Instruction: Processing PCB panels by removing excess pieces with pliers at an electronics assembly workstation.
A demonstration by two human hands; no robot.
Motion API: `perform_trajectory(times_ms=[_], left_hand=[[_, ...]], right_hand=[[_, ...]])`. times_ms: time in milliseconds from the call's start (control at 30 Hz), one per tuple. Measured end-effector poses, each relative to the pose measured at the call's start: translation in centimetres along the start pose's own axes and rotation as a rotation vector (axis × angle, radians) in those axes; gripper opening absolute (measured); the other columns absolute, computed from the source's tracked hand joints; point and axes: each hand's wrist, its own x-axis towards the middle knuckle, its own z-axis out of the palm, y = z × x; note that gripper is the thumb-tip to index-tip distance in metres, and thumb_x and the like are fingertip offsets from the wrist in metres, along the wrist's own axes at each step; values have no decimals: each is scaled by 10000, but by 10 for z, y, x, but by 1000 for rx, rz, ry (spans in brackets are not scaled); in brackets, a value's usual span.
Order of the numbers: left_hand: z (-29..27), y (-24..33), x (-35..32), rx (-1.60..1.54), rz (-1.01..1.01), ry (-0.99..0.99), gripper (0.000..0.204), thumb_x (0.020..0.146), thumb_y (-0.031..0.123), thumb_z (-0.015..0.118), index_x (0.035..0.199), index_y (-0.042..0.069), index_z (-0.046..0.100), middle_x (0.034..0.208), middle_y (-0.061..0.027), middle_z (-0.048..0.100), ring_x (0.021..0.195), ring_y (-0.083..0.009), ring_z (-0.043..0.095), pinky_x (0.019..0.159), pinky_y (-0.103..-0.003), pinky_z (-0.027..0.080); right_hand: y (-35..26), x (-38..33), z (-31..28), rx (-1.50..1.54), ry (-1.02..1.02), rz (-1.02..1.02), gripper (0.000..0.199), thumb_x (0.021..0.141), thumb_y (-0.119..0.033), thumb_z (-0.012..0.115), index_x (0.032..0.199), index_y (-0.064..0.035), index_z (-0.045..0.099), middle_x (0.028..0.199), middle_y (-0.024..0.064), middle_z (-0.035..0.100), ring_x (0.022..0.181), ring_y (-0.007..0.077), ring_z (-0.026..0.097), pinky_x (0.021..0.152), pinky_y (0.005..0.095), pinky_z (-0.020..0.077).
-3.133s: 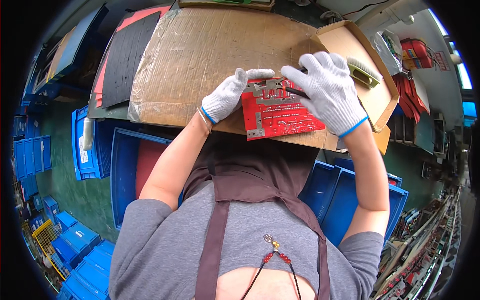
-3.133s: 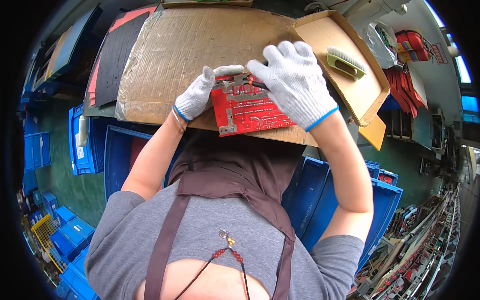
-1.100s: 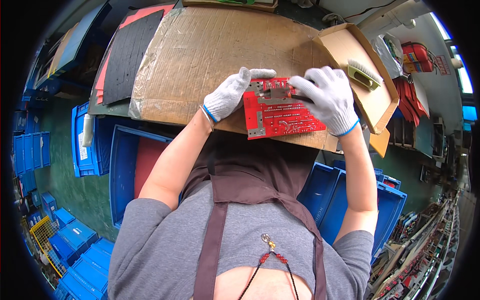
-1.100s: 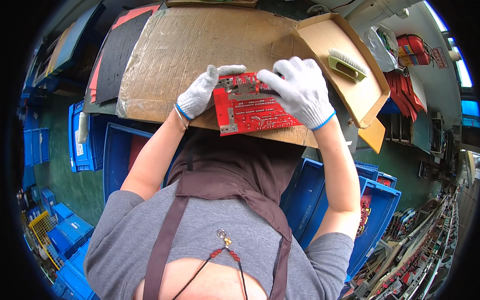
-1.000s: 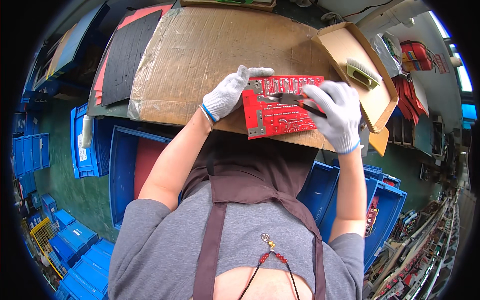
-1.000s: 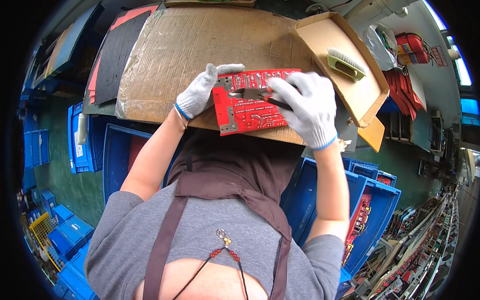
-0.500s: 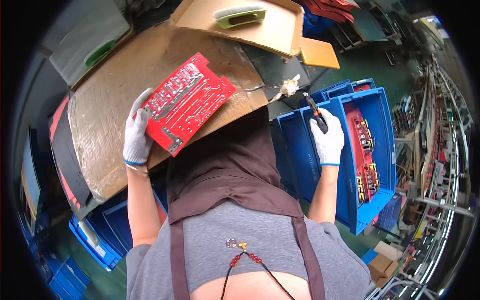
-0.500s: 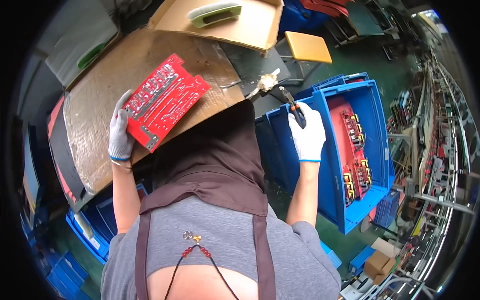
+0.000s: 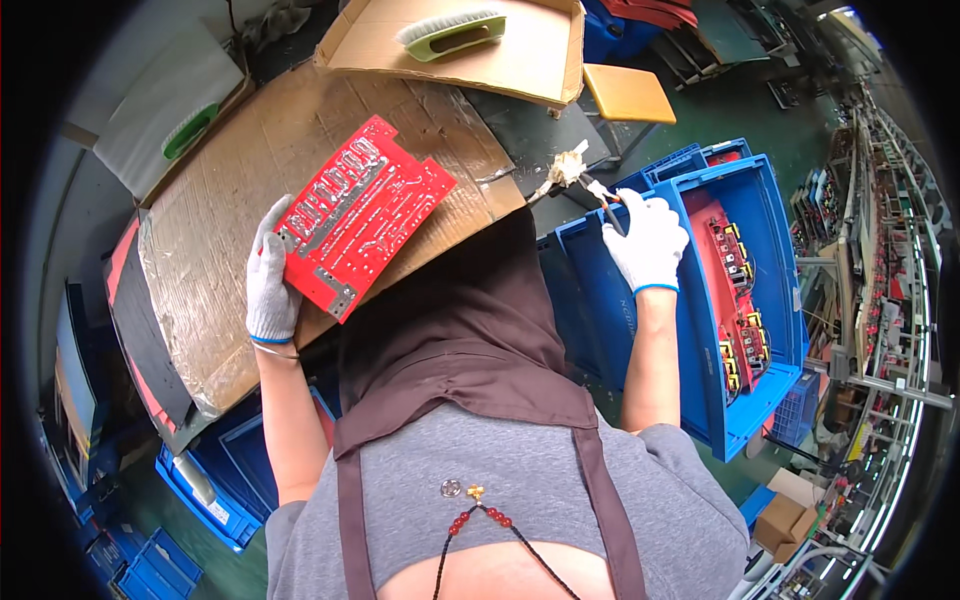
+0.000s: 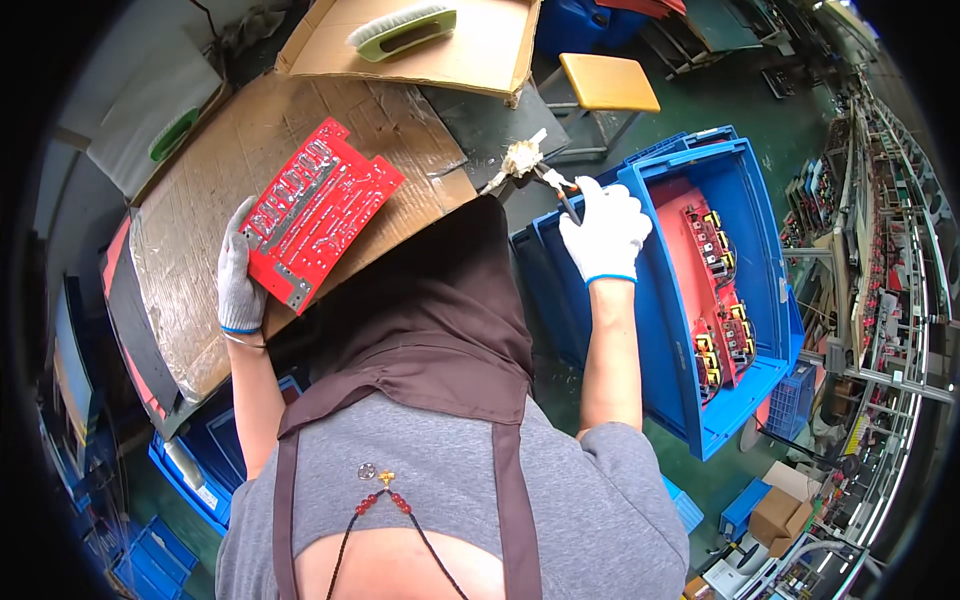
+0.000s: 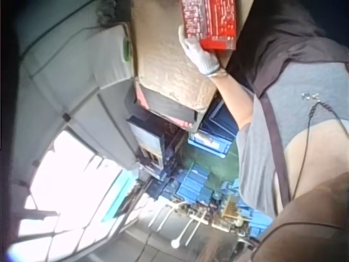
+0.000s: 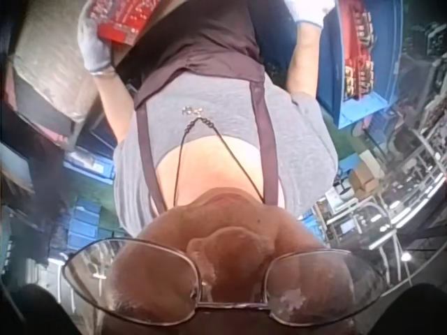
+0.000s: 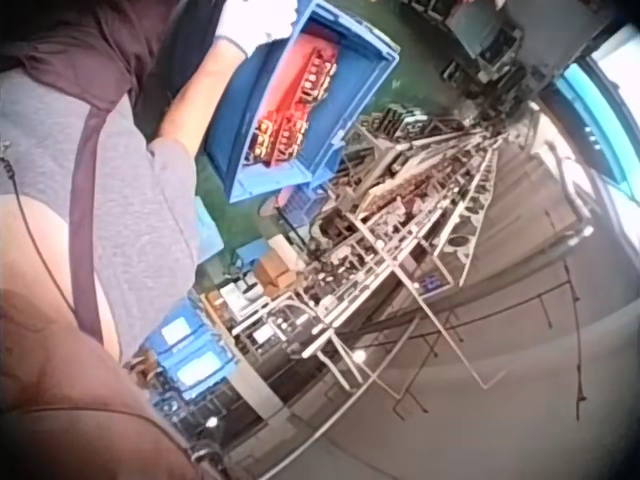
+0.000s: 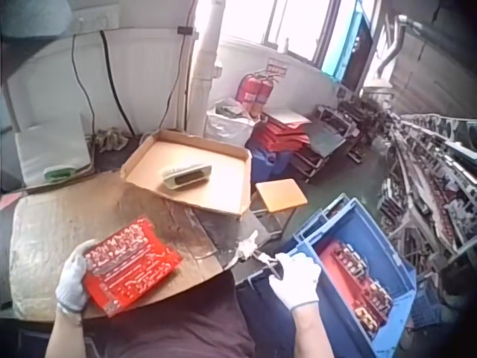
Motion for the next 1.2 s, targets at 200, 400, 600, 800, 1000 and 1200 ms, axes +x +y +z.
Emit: perform_trajectory(times_ms=[200, 400, 600, 800, 1000, 1200], left_hand=[[-6, 3, -3, 3, -19, 10, 597, 1095, 365, 570, 1526, -31, 448, 1389, -167, 624, 1254, -245, 640, 1098, -402, 516], [2, 2, 1, -37, -47, -4, 522, 1109, 320, 544, 1500, -20, 490, 1378, -149, 634, 1243, -205, 634, 1102, -369, 502], [-5, 0, -2, -24, -23, -1, 523, 1107, 328, 550, 1494, -19, 500, 1399, -145, 623, 1270, -206, 617, 1117, -370, 489], [-3, 1, -2, -34, -37, -10, 528, 1110, 341, 545, 1495, -18, 500, 1400, -144, 627, 1269, -205, 621, 1121, -369, 487], [0, 2, -1, -73, -54, -5, 531, 1111, 336, 544, 1500, -21, 491, 1400, -150, 629, 1272, -207, 621, 1120, -379, 494], [-2, 2, -2, -63, -56, -7, 528, 1111, 334, 541, 1500, -20, 491, 1391, -149, 635, 1271, -207, 623, 1115, -378, 498]], right_hand=[[-8, -6, -1, 55, 33, 61, 540, 818, -379, 805, 1326, -266, 661, 1109, 96, 655, 1060, 351, 649, 904, 498, 536], [-11, -16, 10, 567, -56, 70, 460, 890, -254, 790, 1320, -131, 684, 1144, 150, 717, 1069, 324, 701, 952, 408, 541], [-29, -10, -12, 642, -57, 119, 503, 878, -251, 800, 1330, -71, 670, 1227, 149, 727, 1139, 313, 699, 1001, 393, 530], [-75, -17, -35, 665, 62, -182, 538, 823, -192, 827, 1328, -92, 673, 1202, 142, 686, 1094, 320, 666, 981, 414, 528], [-106, -22, -29, 470, 125, -316, 616, 759, -219, 869, 1334, -144, 665, 1158, 140, 654, 1089, 346, 617, 959, 449, 506], [-116, -18, -32, 383, 145, -393, 627, 739, -245, 883, 1322, -163, 668, 1139, 127, 632, 1070, 328, 594, 914, 457, 485]])
